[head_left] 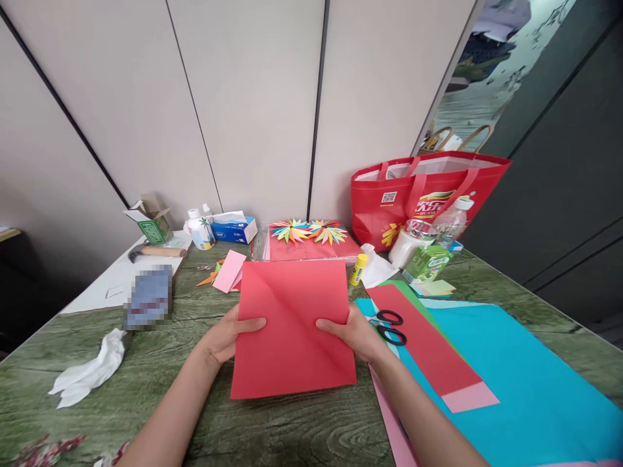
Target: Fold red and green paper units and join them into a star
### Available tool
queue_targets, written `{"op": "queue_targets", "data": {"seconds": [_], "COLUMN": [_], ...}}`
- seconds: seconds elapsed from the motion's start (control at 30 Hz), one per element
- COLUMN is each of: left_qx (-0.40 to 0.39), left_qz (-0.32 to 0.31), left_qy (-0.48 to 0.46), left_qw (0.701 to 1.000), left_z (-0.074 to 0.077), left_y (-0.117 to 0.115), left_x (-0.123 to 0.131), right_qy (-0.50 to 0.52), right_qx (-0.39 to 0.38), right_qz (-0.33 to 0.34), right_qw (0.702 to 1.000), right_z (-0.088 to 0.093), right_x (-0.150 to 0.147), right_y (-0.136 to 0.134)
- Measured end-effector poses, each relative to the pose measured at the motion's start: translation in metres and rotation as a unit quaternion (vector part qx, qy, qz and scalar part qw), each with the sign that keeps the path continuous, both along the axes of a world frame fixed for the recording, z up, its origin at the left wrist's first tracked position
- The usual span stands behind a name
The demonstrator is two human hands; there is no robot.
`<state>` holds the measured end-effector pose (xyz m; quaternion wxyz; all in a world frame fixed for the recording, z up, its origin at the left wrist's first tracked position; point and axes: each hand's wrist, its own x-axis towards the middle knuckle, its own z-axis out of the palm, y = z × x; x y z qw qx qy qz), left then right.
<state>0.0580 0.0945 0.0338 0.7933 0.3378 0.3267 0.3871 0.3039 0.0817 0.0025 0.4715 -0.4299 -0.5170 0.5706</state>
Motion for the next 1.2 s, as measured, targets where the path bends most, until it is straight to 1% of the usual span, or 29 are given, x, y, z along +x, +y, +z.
{"op": "queue_targets", "data": {"seconds": [0.07,0.13,0.23,0.33,0.43,0.5,0.53,0.6,0.7,0.77,0.8,0.87,0.93,1.0,1.1,1.2], "left_qx": [0.000,-0.003,-0.007,-0.009,0.002,0.010,0.018,0.047,0.103,0.131,0.143,0.160,0.165,0.148,0.117,0.097], "left_qz": [-0.012,-0.016,-0.007,0.002,-0.026,-0.055,-0.058,-0.042,-0.036,-0.046,-0.039,0.007,0.090,0.157,0.247,0.314], "left_qy": [0.000,0.005,0.010,0.007,-0.005,-0.010,-0.015,-0.041,-0.092,-0.095,-0.084,-0.050,-0.025,-0.019,-0.031,-0.039], "left_qw": [1.000,1.000,1.000,1.000,1.000,0.998,0.998,0.997,0.990,0.986,0.985,0.986,0.982,0.976,0.962,0.944], "left_z": [0.000,-0.001,-0.005,-0.008,-0.006,-0.004,-0.003,-0.002,-0.002,-0.004,-0.006,-0.011,-0.017,-0.021,-0.020,-0.016], "left_y": [0.001,0.002,0.004,0.004,0.004,0.003,0.003,0.003,0.004,0.005,0.005,0.005,0.005,0.004,0.004,0.008], "left_x": [-0.002,-0.003,-0.005,-0.005,-0.002,-0.001,-0.001,-0.002,-0.005,-0.004,-0.003,0.003,0.012,0.021,0.030,0.031], "right_qy": [0.076,0.128,0.171,0.179,0.195,0.232,0.254,0.284,0.306,0.326,0.337,0.349,0.345,0.330,0.296,0.267], "right_qx": [-0.056,-0.094,-0.143,-0.186,-0.185,-0.175,-0.174,-0.181,-0.194,-0.200,-0.202,-0.205,-0.209,-0.211,-0.207,-0.166], "right_qz": [0.021,0.028,0.039,0.051,0.063,0.069,0.068,0.068,0.071,0.073,0.075,0.085,0.097,0.104,0.119,0.131], "right_qw": [0.995,0.987,0.974,0.965,0.961,0.954,0.949,0.939,0.929,0.921,0.916,0.910,0.910,0.914,0.925,0.940], "right_z": [-0.002,-0.003,-0.002,0.002,0.004,0.002,0.000,-0.006,-0.015,-0.019,-0.020,-0.020,-0.019,-0.018,-0.015,-0.009], "right_x": [0.001,0.003,0.006,0.009,0.011,0.012,0.013,0.014,0.017,0.018,0.018,0.017,0.013,0.007,-0.003,-0.009], "right_y": [-0.001,-0.001,0.000,0.002,0.006,0.009,0.010,0.014,0.018,0.019,0.020,0.019,0.018,0.014,0.008,0.003]}}
